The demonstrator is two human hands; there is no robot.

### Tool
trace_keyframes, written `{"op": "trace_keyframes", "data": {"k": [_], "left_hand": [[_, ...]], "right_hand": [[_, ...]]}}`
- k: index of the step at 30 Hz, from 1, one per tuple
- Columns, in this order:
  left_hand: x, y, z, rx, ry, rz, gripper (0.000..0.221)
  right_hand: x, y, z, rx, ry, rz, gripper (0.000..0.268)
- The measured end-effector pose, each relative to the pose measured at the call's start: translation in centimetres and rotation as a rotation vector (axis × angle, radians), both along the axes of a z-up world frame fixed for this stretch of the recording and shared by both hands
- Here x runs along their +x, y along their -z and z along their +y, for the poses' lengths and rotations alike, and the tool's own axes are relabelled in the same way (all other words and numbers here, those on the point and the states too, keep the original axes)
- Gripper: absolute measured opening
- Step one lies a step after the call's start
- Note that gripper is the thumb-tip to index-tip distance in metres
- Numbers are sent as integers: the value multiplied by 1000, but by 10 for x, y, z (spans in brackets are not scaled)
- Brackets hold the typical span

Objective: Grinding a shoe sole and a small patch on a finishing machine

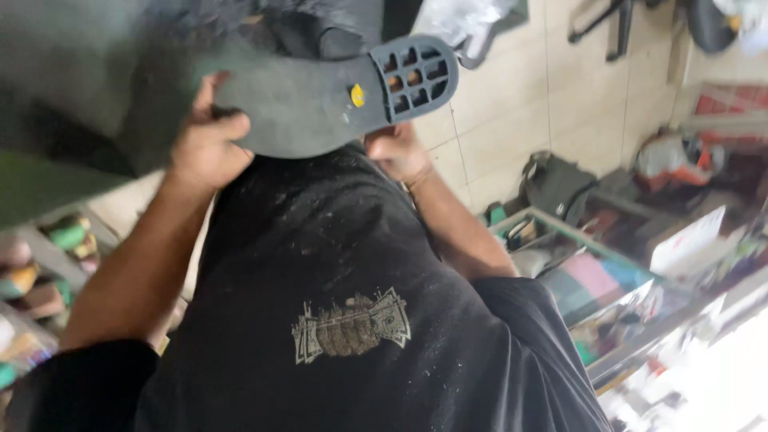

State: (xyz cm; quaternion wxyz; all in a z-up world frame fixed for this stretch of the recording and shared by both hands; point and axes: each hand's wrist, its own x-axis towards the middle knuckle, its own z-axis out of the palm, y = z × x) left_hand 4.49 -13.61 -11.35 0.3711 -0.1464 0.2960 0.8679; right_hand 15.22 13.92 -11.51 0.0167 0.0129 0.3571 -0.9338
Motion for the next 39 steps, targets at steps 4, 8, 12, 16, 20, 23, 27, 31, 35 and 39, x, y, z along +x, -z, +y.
{"op": "trace_keyframes", "data": {"k": [4, 8, 12, 16, 20, 23, 27, 31, 35, 39], "left_hand": [[2, 31, 47, 224, 292, -150, 39], [4, 42, 135, 172, 523, -328, 36], [23, 25, 210, 63, 912, -293, 27], [44, -6, 288, 197, 1182, -222, 48], [52, -37, 356, -260, 1330, 108, 55], [48, -17, 360, -598, 1178, 220, 69], [37, 48, 281, -1401, 1097, 613, 68], [97, 114, 141, -1518, 739, 486, 64], [176, 139, 29, -1110, 334, -461, 32], [226, 161, 6, -836, 237, -623, 17]], "right_hand": [[34, -15, -10, 279, 421, -79, 84], [62, -16, 20, 101, 622, -34, 78], [113, 18, 62, 278, 569, -193, 57], [97, -39, 147, 124, 761, 76, 75], [121, -25, 261, 253, 930, 16, 56], [109, -47, 328, 581, 1054, 100, 59], [80, -11, 396, 906, 1189, 153, 64], [62, 112, 453, 1122, 924, -676, 99], [47, 117, 470, 1375, 266, -1140, 31], [51, 103, 466, 1034, 848, -532, 65]]}}
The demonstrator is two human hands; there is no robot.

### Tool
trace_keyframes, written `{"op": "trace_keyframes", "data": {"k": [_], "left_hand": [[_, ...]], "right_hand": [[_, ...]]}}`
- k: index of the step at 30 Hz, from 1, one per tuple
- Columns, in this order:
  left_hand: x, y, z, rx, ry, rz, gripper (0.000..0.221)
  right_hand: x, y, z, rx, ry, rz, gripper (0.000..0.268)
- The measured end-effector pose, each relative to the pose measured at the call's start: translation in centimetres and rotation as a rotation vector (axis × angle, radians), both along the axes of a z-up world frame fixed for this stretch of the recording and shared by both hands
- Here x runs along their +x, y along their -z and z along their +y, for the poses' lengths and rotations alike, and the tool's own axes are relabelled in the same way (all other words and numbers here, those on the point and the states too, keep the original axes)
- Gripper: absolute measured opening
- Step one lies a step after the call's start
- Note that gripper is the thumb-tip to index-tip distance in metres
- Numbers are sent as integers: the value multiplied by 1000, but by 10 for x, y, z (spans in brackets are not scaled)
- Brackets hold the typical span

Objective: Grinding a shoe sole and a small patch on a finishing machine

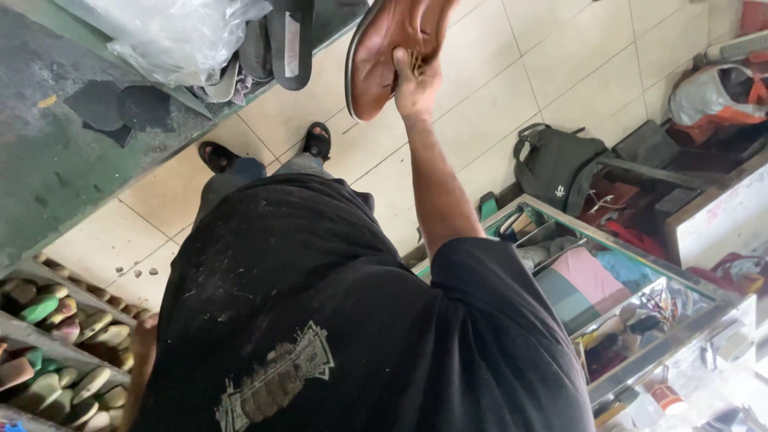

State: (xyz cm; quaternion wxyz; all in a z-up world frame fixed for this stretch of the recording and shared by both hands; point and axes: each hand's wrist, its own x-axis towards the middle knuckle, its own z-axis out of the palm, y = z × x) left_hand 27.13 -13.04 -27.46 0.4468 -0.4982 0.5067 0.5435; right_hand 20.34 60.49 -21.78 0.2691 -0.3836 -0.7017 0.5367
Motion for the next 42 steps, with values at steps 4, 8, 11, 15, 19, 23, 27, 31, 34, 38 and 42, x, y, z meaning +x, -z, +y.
{"op": "trace_keyframes", "data": {"k": [4, 8, 11, 15, 19, 23, 27, 31, 34, 38, 42], "left_hand": [[10, -8, 9, -192, 288, 148, 24], [-2, -7, 23, -374, 587, 316, 32], [7, -7, 34, -509, 794, 419, 39], [-27, -71, 110, -472, 545, 356, 43], [-76, -134, 168, -536, 1058, 394, 61], [-112, -193, 276, -341, 904, 508, 57], [-159, -263, 408, 171, 986, 701, 92], [-151, -258, 465, 821, 583, 555, 101], [-157, -280, 486, 490, 1003, 864, 118], [-176, -256, 475, 672, 664, 827, 87], [-208, -268, 472, 551, 805, 802, 89]], "right_hand": [[-6, 9, 2, -135, 57, -248, 45], [-3, 8, 13, -16, -317, -770, 21], [8, 4, 5, 152, -198, -408, 27], [-3, -5, 5, -38, -321, -772, 48], [14, 26, 22, 63, -333, -923, 29], [50, -7, 11, -809, -423, 243, 12], [11, -27, -29, -1200, -533, 596, 28], [-6, -60, -74, -1170, -483, 525, 27], [-31, -77, -73, -1126, -382, 469, 27], [-27, -110, -28, -1066, -172, 380, 26], [-50, -139, 5, -997, -43, 284, 26]]}}
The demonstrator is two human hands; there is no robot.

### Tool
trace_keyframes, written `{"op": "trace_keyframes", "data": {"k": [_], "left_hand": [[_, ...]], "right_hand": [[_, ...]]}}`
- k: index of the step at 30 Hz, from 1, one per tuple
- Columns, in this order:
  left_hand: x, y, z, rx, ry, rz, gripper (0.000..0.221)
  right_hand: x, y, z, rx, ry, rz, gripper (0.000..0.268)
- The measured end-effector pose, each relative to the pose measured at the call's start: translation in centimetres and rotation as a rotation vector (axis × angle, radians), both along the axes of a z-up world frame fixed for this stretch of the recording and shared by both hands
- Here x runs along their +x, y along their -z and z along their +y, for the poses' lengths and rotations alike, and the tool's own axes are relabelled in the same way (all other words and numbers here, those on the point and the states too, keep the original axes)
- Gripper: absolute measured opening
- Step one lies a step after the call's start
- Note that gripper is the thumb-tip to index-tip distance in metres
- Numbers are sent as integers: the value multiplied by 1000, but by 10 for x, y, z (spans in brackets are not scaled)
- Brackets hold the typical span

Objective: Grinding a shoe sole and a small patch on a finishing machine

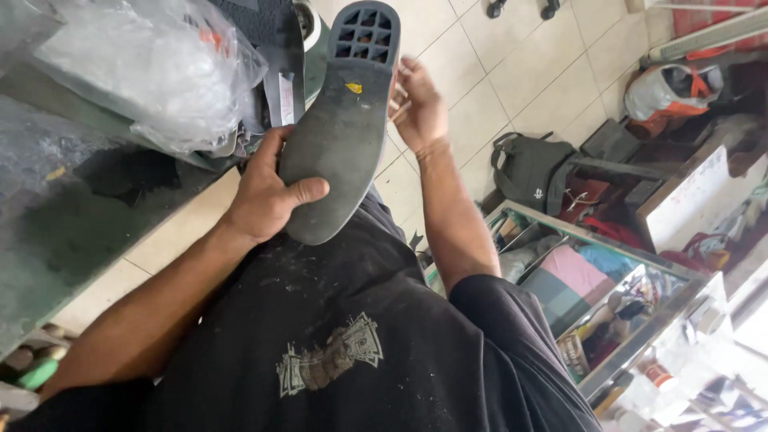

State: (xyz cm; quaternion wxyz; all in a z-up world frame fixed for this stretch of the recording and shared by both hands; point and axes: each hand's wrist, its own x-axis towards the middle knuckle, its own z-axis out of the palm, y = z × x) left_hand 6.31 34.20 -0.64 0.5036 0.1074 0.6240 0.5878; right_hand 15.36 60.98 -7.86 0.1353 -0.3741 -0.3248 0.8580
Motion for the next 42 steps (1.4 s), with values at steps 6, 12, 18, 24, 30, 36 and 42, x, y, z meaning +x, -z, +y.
{"op": "trace_keyframes", "data": {"k": [6, 12, 18, 24, 30, 36, 42], "left_hand": [[-14, -28, 27, -70, -66, 25, 78], [-25, -43, 83, 138, -393, -76, 79], [-55, -54, 137, -93, -489, 135, 81], [-80, -49, 164, -146, -654, 123, 68], [-64, -57, 153, -135, -729, 107, 70], [-31, -67, 133, -64, -759, 142, 78], [-5, -75, 132, -149, -710, 196, 74]], "right_hand": [[-70, 18, 57, 53, -476, 685, 57], [-140, 13, 90, -176, -694, 737, 77], [-206, 40, 128, -231, -730, 787, 56], [-234, 52, 126, -318, -839, 797, 59], [-237, 71, 109, -299, -774, 675, 73], [-228, 68, 89, -457, -852, 666, 42], [-195, 31, 98, -241, -842, 648, 72]]}}
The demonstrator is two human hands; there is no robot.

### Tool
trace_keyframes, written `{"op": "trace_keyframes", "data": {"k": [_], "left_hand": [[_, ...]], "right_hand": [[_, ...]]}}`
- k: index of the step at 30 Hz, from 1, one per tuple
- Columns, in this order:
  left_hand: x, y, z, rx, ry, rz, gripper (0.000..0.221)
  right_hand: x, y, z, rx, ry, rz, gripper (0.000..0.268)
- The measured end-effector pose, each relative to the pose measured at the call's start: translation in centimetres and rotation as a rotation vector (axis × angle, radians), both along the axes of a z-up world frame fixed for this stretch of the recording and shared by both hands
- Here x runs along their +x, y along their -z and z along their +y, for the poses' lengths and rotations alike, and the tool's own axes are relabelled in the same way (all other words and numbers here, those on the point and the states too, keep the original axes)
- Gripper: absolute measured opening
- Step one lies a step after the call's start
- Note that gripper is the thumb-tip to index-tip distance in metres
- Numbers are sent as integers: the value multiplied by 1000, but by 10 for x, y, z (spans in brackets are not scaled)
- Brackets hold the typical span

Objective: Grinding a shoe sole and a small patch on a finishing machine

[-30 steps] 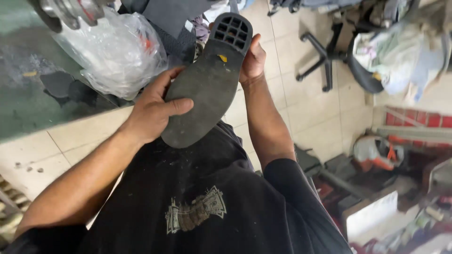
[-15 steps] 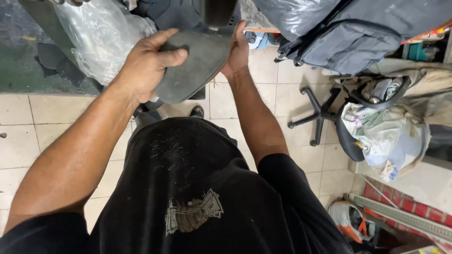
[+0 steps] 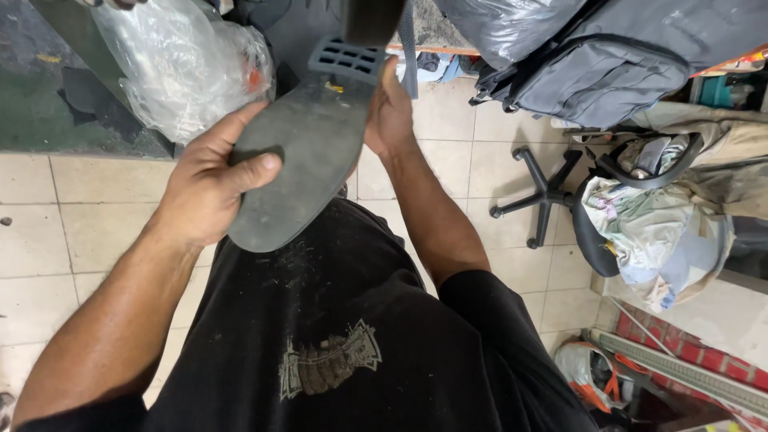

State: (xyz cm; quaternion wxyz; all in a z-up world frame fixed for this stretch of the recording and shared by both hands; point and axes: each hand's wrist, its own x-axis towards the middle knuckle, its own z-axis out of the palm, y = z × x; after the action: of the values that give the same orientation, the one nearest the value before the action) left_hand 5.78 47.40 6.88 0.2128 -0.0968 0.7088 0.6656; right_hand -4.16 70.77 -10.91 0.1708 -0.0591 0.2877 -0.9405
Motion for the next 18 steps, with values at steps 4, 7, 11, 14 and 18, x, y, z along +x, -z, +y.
{"op": "trace_keyframes", "data": {"k": [4, 7, 11, 14, 18], "left_hand": [[-17, 1, 17, -48, 117, 59, 75], [-35, 7, 31, 33, 125, 2, 75], [-53, 28, 38, 103, 15, -28, 71], [-57, 41, 33, 173, -66, -57, 71], [-54, 47, 21, 195, -128, -58, 69]], "right_hand": [[-3, -13, 20, 17, 37, 11, 73], [-16, 2, 34, -17, 57, -90, 60], [-30, 3, 31, -27, 30, -20, 59], [-40, 14, 24, -23, -16, 20, 64], [-47, 24, 12, -41, -105, 93, 66]]}}
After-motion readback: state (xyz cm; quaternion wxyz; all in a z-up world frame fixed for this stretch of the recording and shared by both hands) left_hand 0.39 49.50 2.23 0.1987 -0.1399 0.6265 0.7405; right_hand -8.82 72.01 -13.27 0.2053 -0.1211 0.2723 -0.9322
